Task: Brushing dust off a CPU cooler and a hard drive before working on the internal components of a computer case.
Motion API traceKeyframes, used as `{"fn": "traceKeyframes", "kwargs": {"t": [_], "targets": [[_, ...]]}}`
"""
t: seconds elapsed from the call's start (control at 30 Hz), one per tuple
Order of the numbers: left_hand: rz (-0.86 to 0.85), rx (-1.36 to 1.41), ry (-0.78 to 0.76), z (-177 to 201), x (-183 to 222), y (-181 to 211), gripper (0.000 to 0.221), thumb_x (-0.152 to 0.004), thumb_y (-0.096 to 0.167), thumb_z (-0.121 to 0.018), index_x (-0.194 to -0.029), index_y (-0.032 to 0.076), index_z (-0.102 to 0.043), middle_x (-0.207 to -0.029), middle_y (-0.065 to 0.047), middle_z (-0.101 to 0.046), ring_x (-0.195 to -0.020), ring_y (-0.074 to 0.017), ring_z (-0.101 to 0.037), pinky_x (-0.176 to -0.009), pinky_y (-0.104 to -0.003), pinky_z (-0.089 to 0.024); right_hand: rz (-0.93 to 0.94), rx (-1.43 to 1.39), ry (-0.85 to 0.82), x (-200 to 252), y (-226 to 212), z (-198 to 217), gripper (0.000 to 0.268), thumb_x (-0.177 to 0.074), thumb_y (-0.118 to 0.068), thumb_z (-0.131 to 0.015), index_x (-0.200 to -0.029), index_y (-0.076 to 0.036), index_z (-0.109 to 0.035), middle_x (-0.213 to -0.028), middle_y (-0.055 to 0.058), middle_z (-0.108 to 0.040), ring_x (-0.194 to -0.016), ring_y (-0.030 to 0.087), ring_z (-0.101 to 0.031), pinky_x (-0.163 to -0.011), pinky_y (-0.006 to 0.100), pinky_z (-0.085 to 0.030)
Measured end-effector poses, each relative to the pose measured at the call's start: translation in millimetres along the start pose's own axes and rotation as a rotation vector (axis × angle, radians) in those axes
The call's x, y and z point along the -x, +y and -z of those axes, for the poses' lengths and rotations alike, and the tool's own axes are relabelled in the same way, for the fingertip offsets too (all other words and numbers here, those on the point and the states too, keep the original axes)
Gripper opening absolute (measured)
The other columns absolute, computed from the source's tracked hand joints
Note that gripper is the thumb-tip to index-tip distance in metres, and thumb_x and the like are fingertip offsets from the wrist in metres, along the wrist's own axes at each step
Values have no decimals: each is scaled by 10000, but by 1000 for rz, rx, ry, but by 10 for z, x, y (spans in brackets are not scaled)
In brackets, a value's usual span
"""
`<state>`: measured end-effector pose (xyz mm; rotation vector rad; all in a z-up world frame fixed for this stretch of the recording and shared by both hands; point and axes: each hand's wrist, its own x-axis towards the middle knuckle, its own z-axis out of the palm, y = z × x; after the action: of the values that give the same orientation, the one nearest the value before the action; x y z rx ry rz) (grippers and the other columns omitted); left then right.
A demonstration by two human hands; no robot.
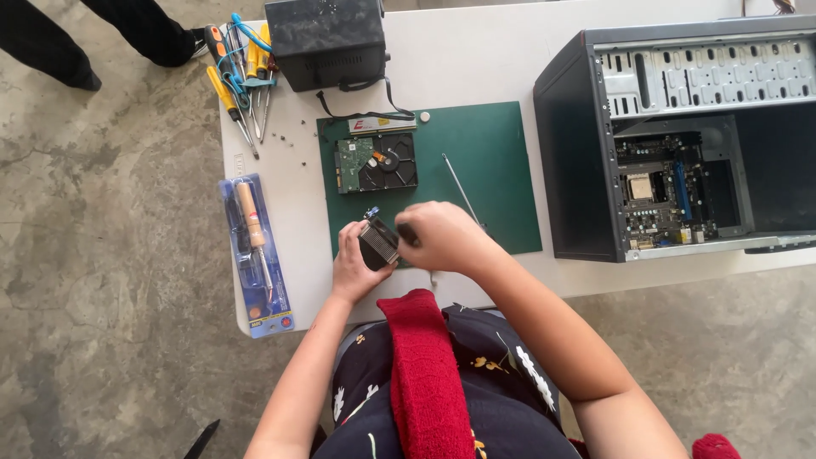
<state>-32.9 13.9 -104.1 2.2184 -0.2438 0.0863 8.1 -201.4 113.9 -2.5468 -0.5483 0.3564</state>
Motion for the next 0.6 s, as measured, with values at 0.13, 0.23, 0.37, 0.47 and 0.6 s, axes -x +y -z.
{"fn": "traceKeyframes", "kwargs": {"t": [0.13,0.23,0.37,0.47,0.6], "targets": [[-57,0,15,-1,1,-38,1087,-548,366,-986,-1463,147,-443,-1453,-67,-476,-1391,-288,-552,-1121,-416,-544,66,-177,144,38,0,25,72,-881,-239,-697,-941,-208,-673,-942,36,-698,-898,377,-742,-757,494,-637],[-24,1,-2,28,15,-1,1092,-539,362,-986,-1459,159,-433,-1450,-65,-470,-1379,-306,-560,-1126,-454,-552,-50,-100,-55,73,1,73,184,-821,-309,-666,-781,-129,-663,-788,70,-711,-776,408,-737,-725,520,-623],[-29,1,4,14,26,19,1074,-557,392,-983,-1454,160,-442,-1459,-58,-478,-1395,-289,-552,-1129,-438,-545,-24,-178,43,74,32,29,100,-863,-265,-686,-886,-168,-688,-890,48,-719,-853,382,-745,-751,491,-631],[-39,-12,12,19,11,6,1072,-557,409,-982,-1448,154,-444,-1461,-61,-484,-1400,-284,-549,-1140,-431,-535,-18,-175,39,50,109,12,93,-850,-266,-698,-889,-182,-692,-885,42,-716,-852,382,-744,-758,496,-630],[-51,-11,14,-11,-10,-38,1064,-568,395,-976,-1451,138,-440,-1463,-74,-484,-1409,-298,-539,-1150,-441,-525,13,-228,49,41,49,105,63,-861,-237,-701,-900,-192,-680,-885,47,-696,-873,391,-735,-768,508,-626]]}}
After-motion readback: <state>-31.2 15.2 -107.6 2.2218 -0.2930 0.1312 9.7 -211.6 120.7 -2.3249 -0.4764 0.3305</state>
